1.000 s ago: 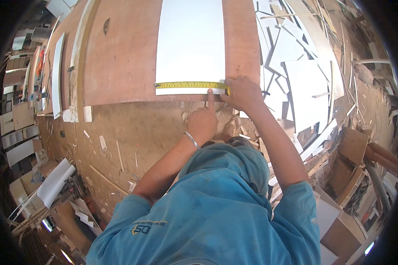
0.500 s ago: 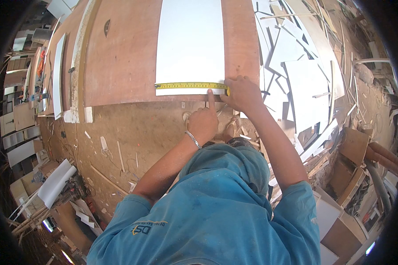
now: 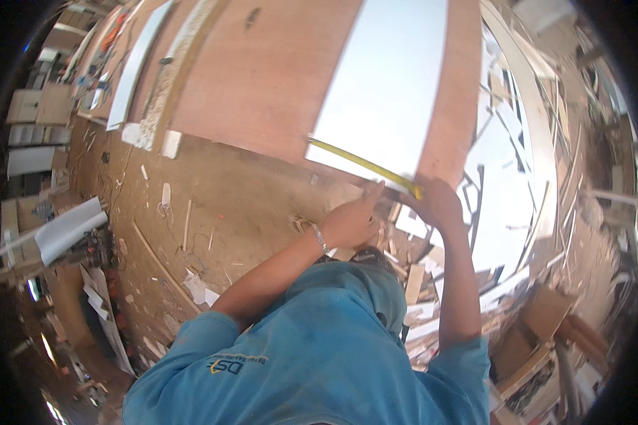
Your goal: The person measures and marks a large wooden board using a tape measure and pencil, then uses a hammer to tap along the marked line. They handle several white rectangular panels, placing them on the board and adjusting their positions.
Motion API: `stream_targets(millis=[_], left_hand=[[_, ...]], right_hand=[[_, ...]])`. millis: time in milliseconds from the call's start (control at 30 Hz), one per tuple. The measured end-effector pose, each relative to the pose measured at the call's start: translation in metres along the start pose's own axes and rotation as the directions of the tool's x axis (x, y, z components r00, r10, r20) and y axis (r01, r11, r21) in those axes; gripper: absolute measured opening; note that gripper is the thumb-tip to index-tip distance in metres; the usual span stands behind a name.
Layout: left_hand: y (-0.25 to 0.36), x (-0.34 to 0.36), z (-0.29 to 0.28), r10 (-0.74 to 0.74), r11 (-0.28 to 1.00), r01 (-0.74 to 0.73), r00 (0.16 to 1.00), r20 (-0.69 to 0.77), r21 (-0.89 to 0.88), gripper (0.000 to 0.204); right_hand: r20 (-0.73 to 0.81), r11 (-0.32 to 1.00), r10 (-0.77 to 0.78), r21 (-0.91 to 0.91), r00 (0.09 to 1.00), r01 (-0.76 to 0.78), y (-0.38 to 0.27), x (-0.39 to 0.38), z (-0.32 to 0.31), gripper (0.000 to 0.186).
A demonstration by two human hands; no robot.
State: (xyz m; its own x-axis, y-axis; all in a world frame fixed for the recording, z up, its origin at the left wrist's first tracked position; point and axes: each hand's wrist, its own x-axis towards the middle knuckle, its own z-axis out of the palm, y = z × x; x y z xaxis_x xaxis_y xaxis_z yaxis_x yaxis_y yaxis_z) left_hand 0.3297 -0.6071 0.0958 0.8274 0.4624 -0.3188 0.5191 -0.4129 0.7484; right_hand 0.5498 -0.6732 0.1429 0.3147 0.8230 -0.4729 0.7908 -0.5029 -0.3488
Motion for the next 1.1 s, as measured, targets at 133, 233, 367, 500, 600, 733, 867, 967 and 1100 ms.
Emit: stream_targets(millis=[133, 233, 367, 500, 600, 733, 867, 967, 1100], left_hand=[[-0.065, -0.066, -0.065, -0.070, 0.990, 0.061, 0.996, -0.063, -0.129, 0.078], [-0.132, -0.120, -0.108, -0.229, 0.922, 0.194, 0.971, -0.066, -0.335, 0.075], [-0.247, -0.187, -0.156, -0.454, 0.617, 0.249, 0.887, -0.079, -0.746, 0.072], [-0.259, -0.260, -0.213, -0.504, 0.282, 0.199, 0.863, 0.032, -0.939, 0.074], [-0.246, -0.291, -0.244, -0.288, -0.108, -0.072, 0.957, -0.038, -0.992, 0.082], [-0.315, -0.287, -0.262, -0.440, -0.231, -0.391, 0.859, -0.263, -0.891, 0.074], [-0.393, -0.291, -0.333, -0.748, -0.016, -0.340, 0.628, -0.214, -0.940, 0.058], [-0.425, -0.294, -0.428, -0.776, 0.451, -0.111, 0.441, -0.451, -0.885, 0.056], [-0.513, -0.269, -0.528, -0.693, 0.704, 0.134, 0.342, -0.635, -0.697, 0.066]], right_hand=[[-0.029, 0.946, -0.106, 0.306, 0.994, 0.110, -0.056, -0.011, 0.004, 0.052], [0.044, 0.947, -0.132, 0.299, 0.990, 0.114, -0.133, 0.000, 0.028, 0.082], [0.023, 0.896, -0.335, 0.318, 0.942, 0.311, -0.277, 0.025, 0.072, 0.095], [0.006, 0.780, -0.555, 0.351, 0.832, 0.518, -0.404, 0.042, 0.113, 0.087], [0.137, 0.675, -0.705, 0.429, 0.695, 0.601, -0.497, 0.045, 0.133, 0.076], [0.016, 0.491, -0.859, 0.312, 0.512, 0.814, -0.561, 0.081, 0.155, 0.062], [0.046, 0.652, -0.744, 0.264, 0.667, 0.710, -0.574, 0.159, 0.179, 0.056], [0.531, 0.911, -0.413, 0.216, 0.740, 0.353, -0.599, 0.199, 0.175, 0.061], [0.606, 0.879, -0.299, 0.475, 0.737, -0.033, -0.588, 0.238, 0.255, 0.066]])
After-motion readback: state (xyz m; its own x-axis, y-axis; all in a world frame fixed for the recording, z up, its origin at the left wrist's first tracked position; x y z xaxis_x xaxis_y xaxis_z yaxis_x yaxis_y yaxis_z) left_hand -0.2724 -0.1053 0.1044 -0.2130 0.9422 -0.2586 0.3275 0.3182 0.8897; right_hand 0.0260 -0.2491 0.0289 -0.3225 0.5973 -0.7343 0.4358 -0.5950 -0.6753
